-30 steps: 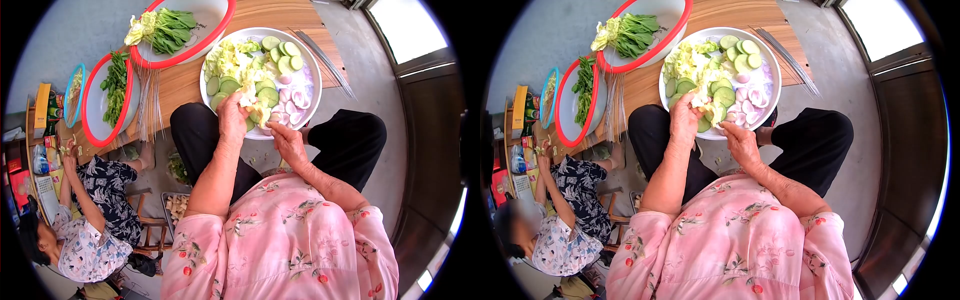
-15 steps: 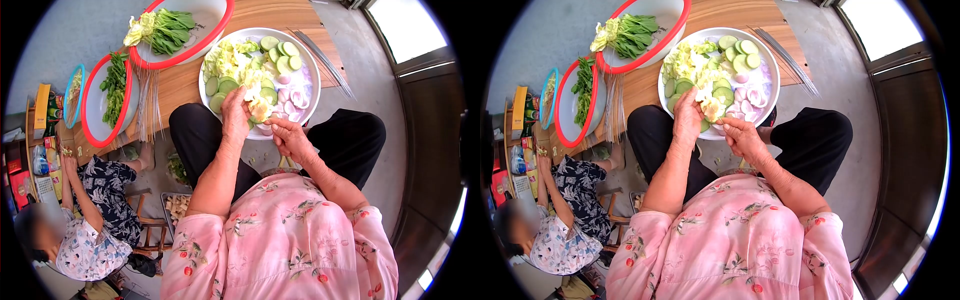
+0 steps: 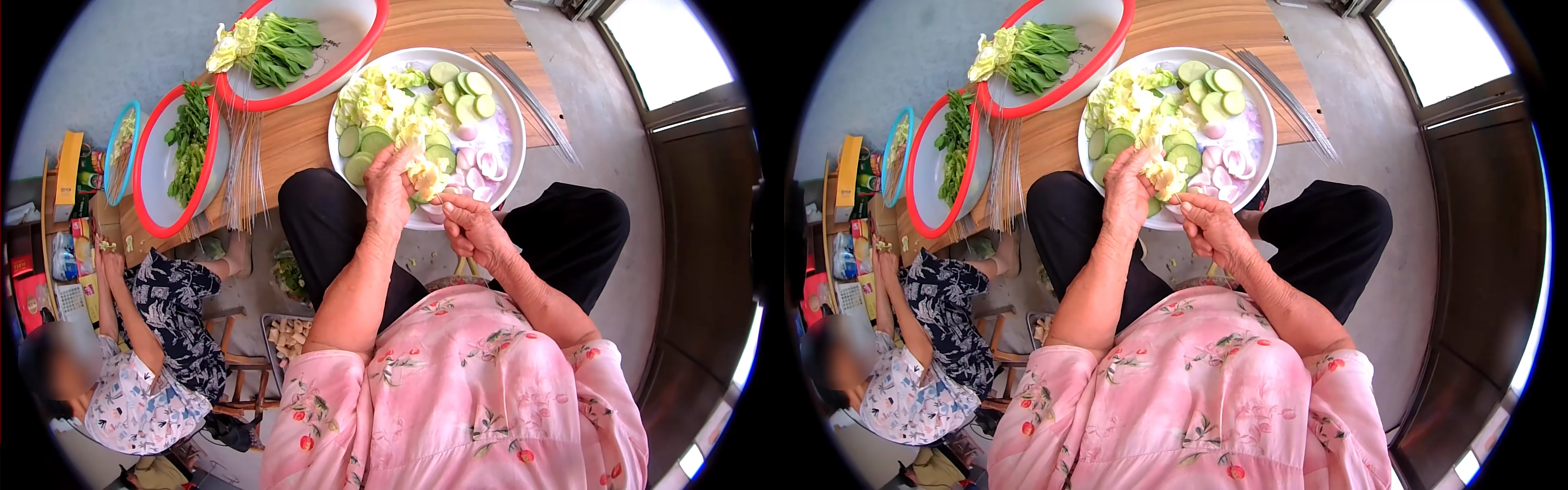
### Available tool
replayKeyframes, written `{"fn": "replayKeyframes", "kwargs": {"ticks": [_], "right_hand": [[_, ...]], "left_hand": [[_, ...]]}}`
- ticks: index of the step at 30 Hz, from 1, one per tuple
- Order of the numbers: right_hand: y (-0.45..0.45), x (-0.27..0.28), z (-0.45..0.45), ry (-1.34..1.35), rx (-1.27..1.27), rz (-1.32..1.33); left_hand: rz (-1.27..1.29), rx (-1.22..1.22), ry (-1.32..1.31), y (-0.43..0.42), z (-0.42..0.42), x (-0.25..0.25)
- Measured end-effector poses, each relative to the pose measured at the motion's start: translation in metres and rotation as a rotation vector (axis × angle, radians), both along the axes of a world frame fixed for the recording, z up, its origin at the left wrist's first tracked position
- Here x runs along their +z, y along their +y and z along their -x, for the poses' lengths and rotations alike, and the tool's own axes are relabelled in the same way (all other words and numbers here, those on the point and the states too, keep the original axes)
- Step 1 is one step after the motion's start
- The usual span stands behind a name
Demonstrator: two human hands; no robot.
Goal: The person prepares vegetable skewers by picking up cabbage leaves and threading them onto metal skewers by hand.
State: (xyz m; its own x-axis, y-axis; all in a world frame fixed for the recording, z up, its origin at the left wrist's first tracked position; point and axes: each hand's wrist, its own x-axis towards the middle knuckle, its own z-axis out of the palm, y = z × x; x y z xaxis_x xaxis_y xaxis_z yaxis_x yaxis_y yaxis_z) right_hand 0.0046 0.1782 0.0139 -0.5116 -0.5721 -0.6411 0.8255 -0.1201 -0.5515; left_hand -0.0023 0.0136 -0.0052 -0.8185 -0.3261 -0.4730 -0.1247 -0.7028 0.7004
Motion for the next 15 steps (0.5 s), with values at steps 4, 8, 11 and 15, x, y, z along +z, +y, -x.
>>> {"fn": "replayKeyframes", "kwargs": {"ticks": [4,8,11,15], "right_hand": [[-0.002,0.002,0.001,0.001,-0.006,-0.012],[-0.004,-0.001,0.000,0.037,-0.018,-0.035],[-0.006,0.001,-0.002,0.201,0.014,-0.187],[0.003,-0.001,-0.010,0.386,0.077,-0.314]], "left_hand": [[0.013,0.018,-0.005,0.000,-0.001,-0.001],[0.040,0.032,0.020,0.001,0.000,0.000],[0.098,0.055,-0.002,0.000,-0.001,0.004],[0.135,0.149,0.072,-0.007,-0.002,0.001]]}}
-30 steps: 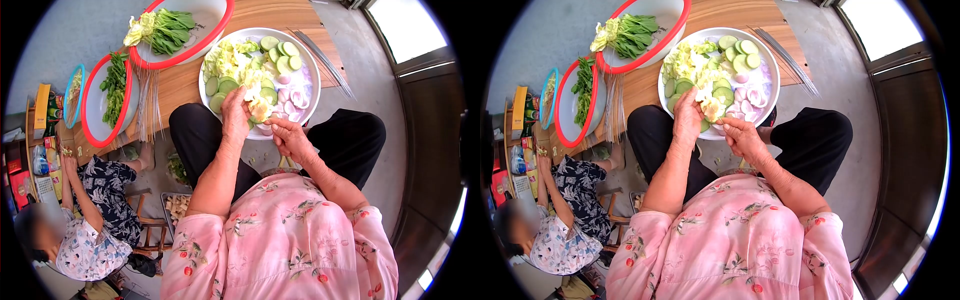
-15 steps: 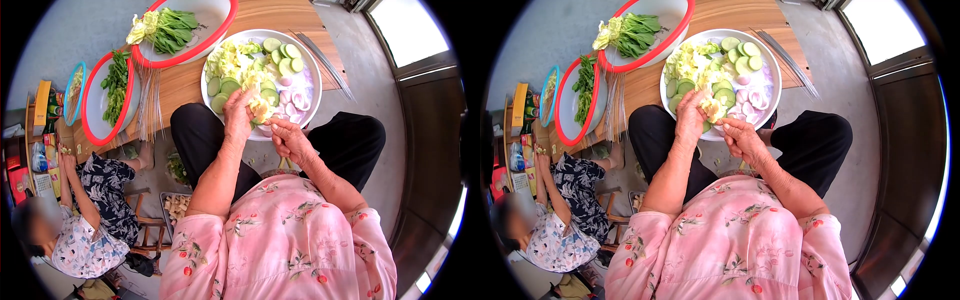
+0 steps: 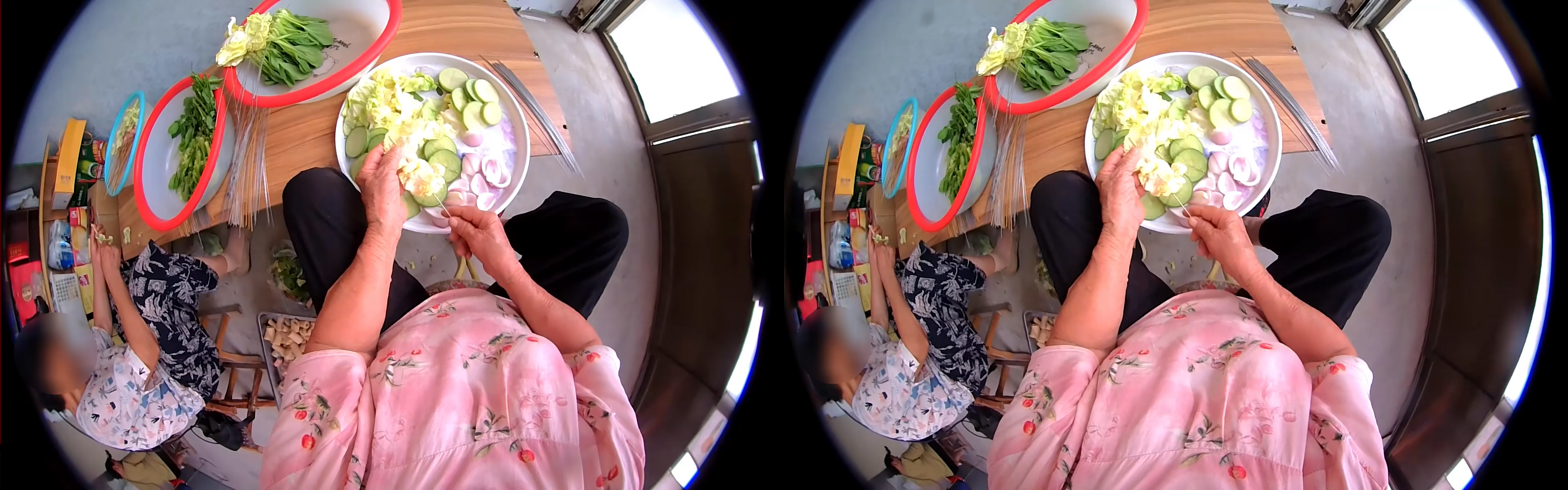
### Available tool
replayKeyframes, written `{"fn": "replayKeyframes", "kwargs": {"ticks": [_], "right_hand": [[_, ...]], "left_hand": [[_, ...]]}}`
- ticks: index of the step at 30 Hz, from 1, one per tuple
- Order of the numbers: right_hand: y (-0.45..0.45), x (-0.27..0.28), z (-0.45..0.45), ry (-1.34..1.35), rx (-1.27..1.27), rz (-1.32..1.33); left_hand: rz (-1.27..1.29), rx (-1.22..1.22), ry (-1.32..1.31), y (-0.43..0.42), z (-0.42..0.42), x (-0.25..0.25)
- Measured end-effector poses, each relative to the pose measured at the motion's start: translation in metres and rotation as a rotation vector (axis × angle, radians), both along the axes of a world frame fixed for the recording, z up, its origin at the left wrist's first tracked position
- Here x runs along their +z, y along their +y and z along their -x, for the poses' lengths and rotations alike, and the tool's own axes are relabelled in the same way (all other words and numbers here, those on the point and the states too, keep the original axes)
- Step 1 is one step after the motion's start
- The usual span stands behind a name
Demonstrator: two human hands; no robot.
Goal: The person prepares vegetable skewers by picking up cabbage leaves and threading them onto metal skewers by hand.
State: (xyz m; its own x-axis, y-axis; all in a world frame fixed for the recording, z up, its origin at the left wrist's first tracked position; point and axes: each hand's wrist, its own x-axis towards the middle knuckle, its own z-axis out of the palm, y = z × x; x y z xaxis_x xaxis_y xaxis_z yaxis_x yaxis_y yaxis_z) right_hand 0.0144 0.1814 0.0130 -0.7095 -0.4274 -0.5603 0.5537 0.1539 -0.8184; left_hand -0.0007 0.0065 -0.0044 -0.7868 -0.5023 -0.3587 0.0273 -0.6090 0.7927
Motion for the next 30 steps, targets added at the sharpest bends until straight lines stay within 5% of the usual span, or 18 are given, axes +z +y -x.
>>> {"fn": "replayKeyframes", "kwargs": {"ticks": [5,9,25,30], "right_hand": [[0.018,0.006,-0.006,0.572,0.300,-0.277],[0.024,0.013,-0.003,0.770,0.389,-0.308],[-0.005,0.062,0.008,0.250,0.135,-0.036],[-0.065,0.101,0.045,0.324,0.128,-0.069]], "left_hand": [[0.016,0.167,-0.035,-0.012,0.001,0.009],[0.002,0.169,-0.017,-0.019,-0.003,0.011],[-0.185,0.187,0.087,-0.041,-0.017,0.034],[-0.203,0.148,0.006,-0.043,-0.019,0.040]]}}
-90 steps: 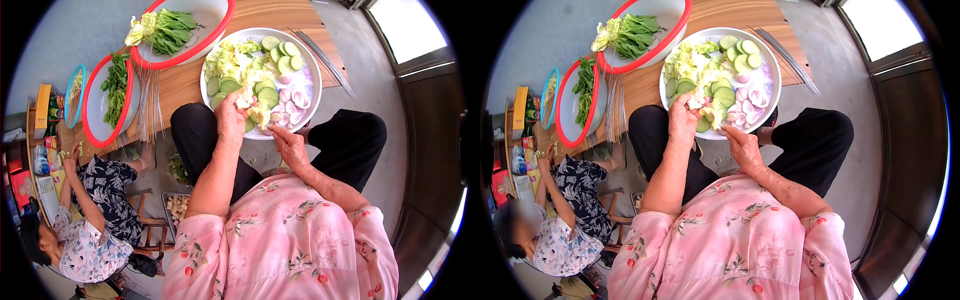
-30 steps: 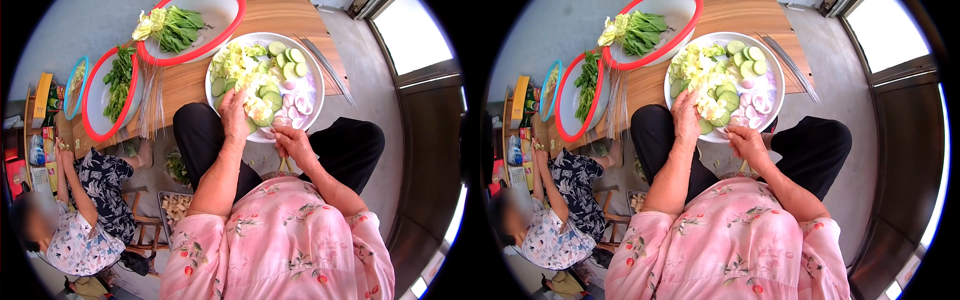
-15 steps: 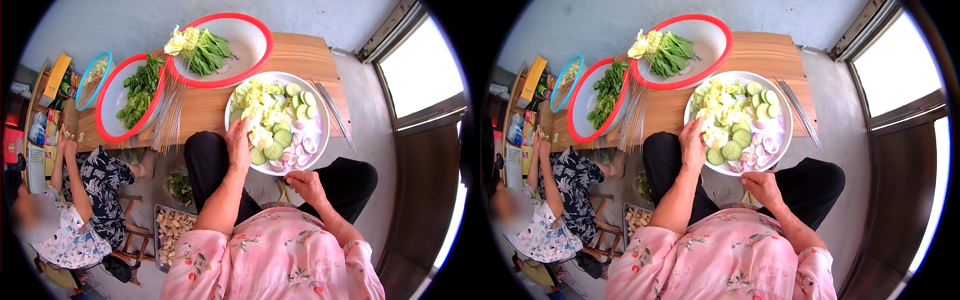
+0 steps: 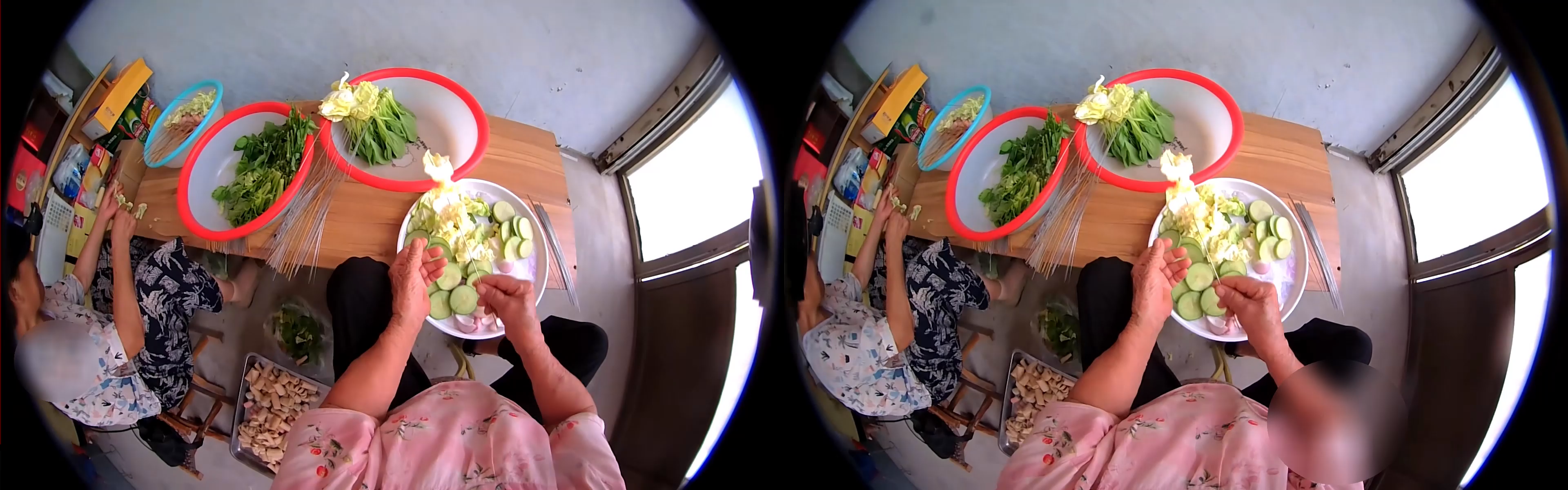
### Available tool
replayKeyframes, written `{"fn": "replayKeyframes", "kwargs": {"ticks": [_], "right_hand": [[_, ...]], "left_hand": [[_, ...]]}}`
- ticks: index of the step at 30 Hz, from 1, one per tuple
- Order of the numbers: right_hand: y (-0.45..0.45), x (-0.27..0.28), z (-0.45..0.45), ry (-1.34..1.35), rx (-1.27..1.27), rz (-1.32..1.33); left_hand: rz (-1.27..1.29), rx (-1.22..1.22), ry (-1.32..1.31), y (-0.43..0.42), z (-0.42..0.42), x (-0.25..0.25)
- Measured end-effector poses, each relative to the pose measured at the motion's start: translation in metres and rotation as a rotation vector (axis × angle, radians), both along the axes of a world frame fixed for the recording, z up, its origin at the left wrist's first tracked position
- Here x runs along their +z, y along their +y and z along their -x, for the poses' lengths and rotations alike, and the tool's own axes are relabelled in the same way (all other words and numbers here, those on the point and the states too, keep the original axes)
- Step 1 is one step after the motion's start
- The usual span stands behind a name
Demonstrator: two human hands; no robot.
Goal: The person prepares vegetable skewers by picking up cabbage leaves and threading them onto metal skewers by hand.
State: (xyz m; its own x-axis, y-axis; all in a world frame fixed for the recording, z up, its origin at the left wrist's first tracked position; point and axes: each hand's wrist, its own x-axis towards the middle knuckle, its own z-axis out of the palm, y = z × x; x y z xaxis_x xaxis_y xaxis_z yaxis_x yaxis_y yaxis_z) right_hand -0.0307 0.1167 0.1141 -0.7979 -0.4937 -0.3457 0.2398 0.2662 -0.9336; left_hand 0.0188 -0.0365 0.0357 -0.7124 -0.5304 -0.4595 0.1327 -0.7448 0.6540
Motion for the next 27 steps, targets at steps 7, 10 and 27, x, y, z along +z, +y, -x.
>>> {"fn": "replayKeyframes", "kwargs": {"ticks": [7,10,27], "right_hand": [[-0.119,-0.006,0.075,0.156,-0.003,0.036],[-0.167,-0.016,0.097,0.206,-0.017,0.077],[-0.295,-0.029,0.102,0.210,0.106,0.078]], "left_hand": [[-0.057,0.006,-0.007,-0.008,-0.001,0.000],[-0.075,0.025,-0.011,-0.011,-0.001,0.000],[-0.084,0.059,-0.061,-0.022,0.003,-0.003]]}}
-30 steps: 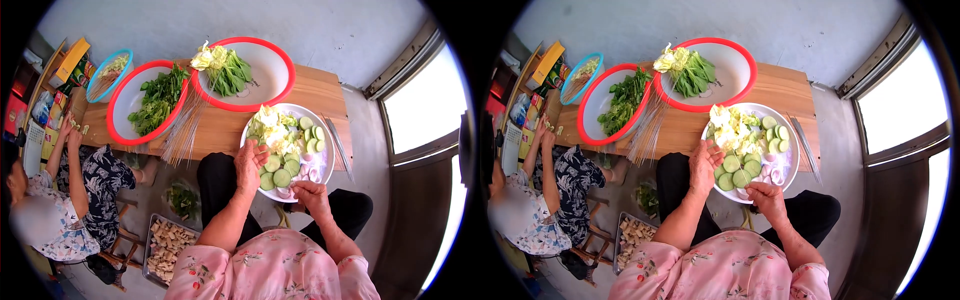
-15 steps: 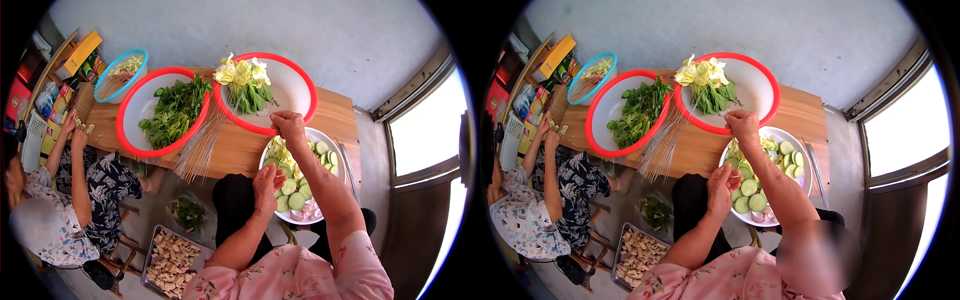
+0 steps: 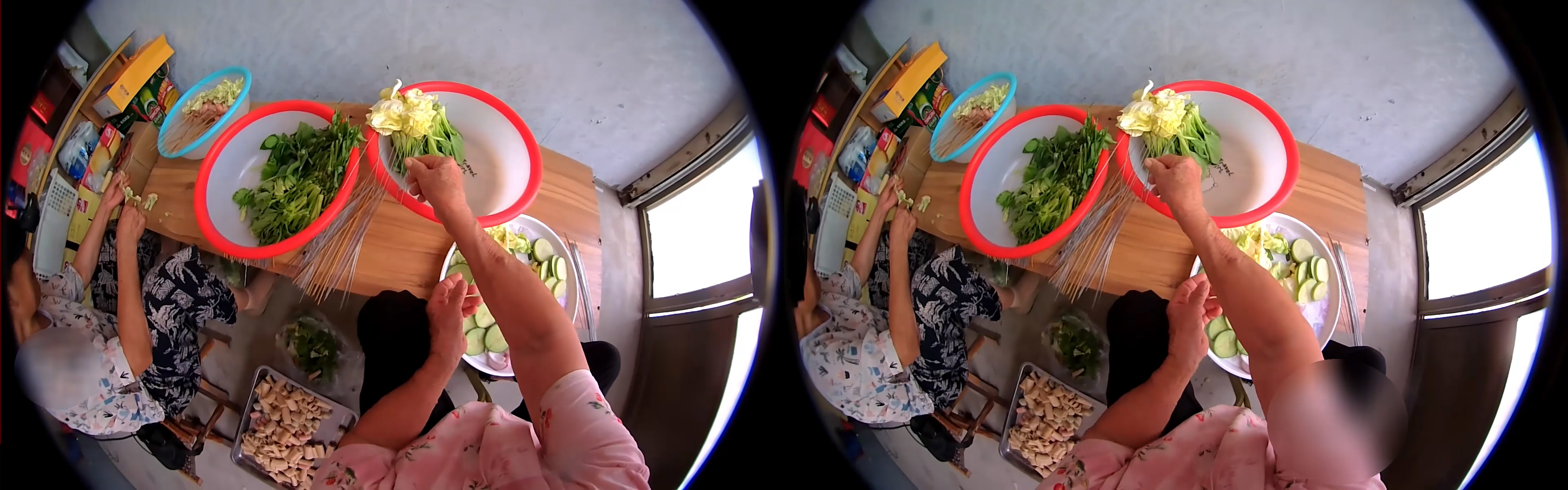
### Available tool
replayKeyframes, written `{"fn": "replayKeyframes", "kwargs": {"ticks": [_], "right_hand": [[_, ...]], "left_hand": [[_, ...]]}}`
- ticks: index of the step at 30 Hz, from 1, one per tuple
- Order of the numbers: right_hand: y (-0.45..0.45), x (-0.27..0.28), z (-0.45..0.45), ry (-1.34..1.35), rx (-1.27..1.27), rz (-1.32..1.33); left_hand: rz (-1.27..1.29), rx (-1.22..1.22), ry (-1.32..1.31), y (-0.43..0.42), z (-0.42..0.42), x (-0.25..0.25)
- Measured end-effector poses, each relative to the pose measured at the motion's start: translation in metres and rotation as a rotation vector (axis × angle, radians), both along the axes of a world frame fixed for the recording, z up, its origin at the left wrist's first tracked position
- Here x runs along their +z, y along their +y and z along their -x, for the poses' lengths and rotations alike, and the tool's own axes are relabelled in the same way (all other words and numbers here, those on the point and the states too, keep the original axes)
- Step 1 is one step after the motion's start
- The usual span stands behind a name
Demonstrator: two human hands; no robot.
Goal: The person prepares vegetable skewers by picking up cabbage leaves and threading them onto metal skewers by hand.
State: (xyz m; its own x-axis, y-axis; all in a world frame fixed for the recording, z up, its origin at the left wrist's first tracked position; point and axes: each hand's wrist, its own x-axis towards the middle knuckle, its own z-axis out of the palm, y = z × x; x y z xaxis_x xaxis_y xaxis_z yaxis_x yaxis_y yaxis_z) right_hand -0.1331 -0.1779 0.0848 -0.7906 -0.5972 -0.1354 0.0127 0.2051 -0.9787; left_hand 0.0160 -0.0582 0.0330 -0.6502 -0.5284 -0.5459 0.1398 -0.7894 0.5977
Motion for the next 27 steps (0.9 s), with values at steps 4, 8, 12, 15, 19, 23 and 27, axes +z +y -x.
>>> {"fn": "replayKeyframes", "kwargs": {"ticks": [4,8,12,15,19,23,27], "right_hand": [[0.036,-0.002,-0.008,0.153,-0.001,0.030],[0.099,0.004,-0.015,0.202,-0.101,0.137],[0.192,0.012,-0.008,0.299,-0.342,0.173],[0.285,-0.024,0.033,0.275,-0.612,0.160],[0.411,-0.084,0.054,0.557,-0.757,-0.506],[0.472,-0.112,0.037,0.491,-0.717,-0.859],[0.483,-0.120,0.019,0.515,-0.639,-0.982]], "left_hand": [[0.023,0.011,0.010,0.001,-0.003,-0.004],[0.061,0.015,0.001,0.004,-0.002,-0.010],[0.057,0.017,-0.004,0.006,-0.002,-0.019],[0.075,-0.044,-0.045,0.013,-0.002,-0.017],[0.147,-0.151,-0.097,0.025,0.001,-0.019],[0.176,-0.261,-0.113,0.039,0.006,-0.030],[0.217,-0.343,-0.150,0.055,0.007,-0.040]]}}
